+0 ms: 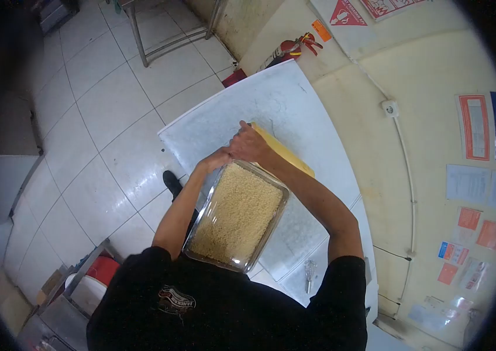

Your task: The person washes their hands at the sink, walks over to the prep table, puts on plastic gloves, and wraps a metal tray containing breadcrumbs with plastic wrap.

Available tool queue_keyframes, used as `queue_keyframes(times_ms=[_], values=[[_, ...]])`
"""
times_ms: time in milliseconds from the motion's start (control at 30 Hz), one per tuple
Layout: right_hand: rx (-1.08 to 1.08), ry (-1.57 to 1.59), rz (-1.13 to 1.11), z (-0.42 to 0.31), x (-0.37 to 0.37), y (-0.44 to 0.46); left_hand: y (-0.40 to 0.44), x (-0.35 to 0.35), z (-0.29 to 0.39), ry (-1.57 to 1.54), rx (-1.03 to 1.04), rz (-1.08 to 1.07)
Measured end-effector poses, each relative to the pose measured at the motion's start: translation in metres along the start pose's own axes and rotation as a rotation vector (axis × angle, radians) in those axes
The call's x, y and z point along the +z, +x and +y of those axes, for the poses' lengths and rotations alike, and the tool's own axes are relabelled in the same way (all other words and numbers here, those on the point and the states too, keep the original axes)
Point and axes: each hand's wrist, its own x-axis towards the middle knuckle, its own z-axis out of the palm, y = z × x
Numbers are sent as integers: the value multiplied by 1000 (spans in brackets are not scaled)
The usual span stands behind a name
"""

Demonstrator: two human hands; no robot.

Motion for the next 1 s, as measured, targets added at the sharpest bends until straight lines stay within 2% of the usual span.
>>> queue_keyframes(times_ms=[33, 100, 133, 200, 233, 300, 367, 400, 433, 467, 533, 600, 667, 700, 767, 833, 900, 967, 1000], values=[[7, -1, -6, 2, 8, 2, 6, -3, 0, -9, 0, -1], [5, 8, -16, -4, 12, -1, 7, -6, -2, 168, -132, -91], [24, -22, 39, -2, 12, -6, 1, -7, -5, 167, -134, -87], [45, -54, 103, 3, 9, -12, -16, -8, -9, 108, 222, 96], [31, -45, 174, 3, 10, -15, -22, -8, -13, 112, 220, 96], [22, -38, 246, 3, 13, -19, -28, -16, -41, -611, 210, 249], [70, -27, 132, 1, 21, -20, -57, -75, -66, -625, 302, 314], [77, -20, 132, 1, 23, -22, -65, -69, -51, -151, 312, 310], [62, 5, 129, 1, 25, -25, -59, -42, -39, -150, 303, 309], [51, 26, 133, 0, 25, -25, -41, -2, -18, 145, 436, 385], [94, -30, 202, -10, 22, -32, -13, 30, -4, 456, 578, 435], [127, -104, 237, -21, 15, -57, 16, 48, -9, 279, 307, 341], [337, -132, 260, -21, 1, -89, 15, 65, -9, 192, 392, 336], [352, -137, 257, -19, -5, -104, 11, 68, -12, 131, 448, 324], [674, -83, 474, -22, -15, -148, 17, 73, -20, 164, 472, 316], [878, -20, 633, -25, -29, -203, 20, 74, -21, 192, 519, 304], [1090, -169, 806, -29, -26, -277, 17, 69, -23, 196, 567, 428], [1532, -142, 877, -52, -12, -345, 27, 48, -42, 173, 561, 442], [1640, -144, 949, -67, -3, -368, 25, 43, -35, 179, 569, 432]])
